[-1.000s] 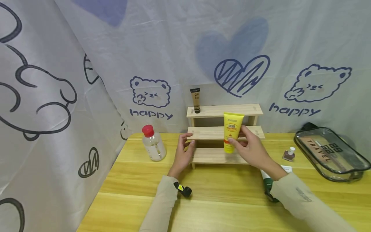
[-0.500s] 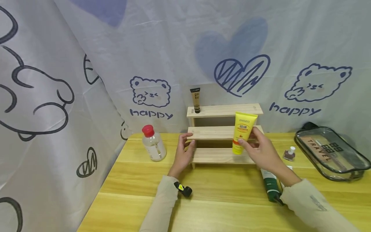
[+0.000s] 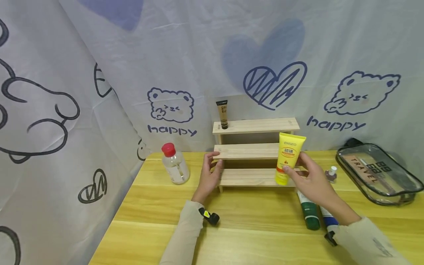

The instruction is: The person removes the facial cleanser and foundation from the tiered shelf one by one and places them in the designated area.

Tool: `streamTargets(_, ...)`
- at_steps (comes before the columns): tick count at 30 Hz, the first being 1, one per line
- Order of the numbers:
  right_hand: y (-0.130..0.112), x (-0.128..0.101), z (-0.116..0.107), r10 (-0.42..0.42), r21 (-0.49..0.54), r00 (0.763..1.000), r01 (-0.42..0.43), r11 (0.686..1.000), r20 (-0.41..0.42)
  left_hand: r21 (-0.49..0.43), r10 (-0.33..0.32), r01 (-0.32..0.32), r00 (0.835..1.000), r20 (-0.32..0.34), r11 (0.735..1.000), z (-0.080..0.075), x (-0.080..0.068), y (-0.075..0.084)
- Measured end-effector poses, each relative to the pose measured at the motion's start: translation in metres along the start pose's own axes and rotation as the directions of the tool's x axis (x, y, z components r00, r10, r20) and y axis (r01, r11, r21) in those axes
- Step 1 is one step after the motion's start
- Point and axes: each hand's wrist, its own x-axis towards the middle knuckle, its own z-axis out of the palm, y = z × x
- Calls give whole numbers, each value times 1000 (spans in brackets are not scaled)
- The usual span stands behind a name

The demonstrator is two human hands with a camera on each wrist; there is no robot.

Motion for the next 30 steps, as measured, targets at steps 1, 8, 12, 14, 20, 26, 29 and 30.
streamTargets(1,1,-1,-1,4,-3,1000,-4,1000,1,-1,-1,1,1000,-1,1000,0,0,0)
streamTargets(8,9,-9,-12,42,0,999,-42,999,1,3,-7,7,1000,6,1000,0,-1,1)
streamTargets(12,17,-12,-17,32,5,999,-32,999,-12,4,-7,7,1000,8,1000,0,-1,0)
streamTargets(14,20,-13,-19,34,0,999,-34,999,-15,4,-9,9,1000,6,1000,-1,-1,1)
streamTargets(20,28,-20,-25,58,-26,998,-58,998,-27,4,-8,7,1000,6,1000,-1,0,0)
streamTargets(26,38,-30,-32,80,-64,996,-82,995,-40,11,2,-3,1000,3,1000,-1,-1,-1)
streamTargets(29,44,-34,-37,92,-67,995,-93,993,-30,6,-1,1,1000,6,1000,-1,-1,-1)
streamTargets(30,46,-36,-38,95,-67,995,-97,993,-28,6,4,-4,1000,5,1000,0,-1,-1)
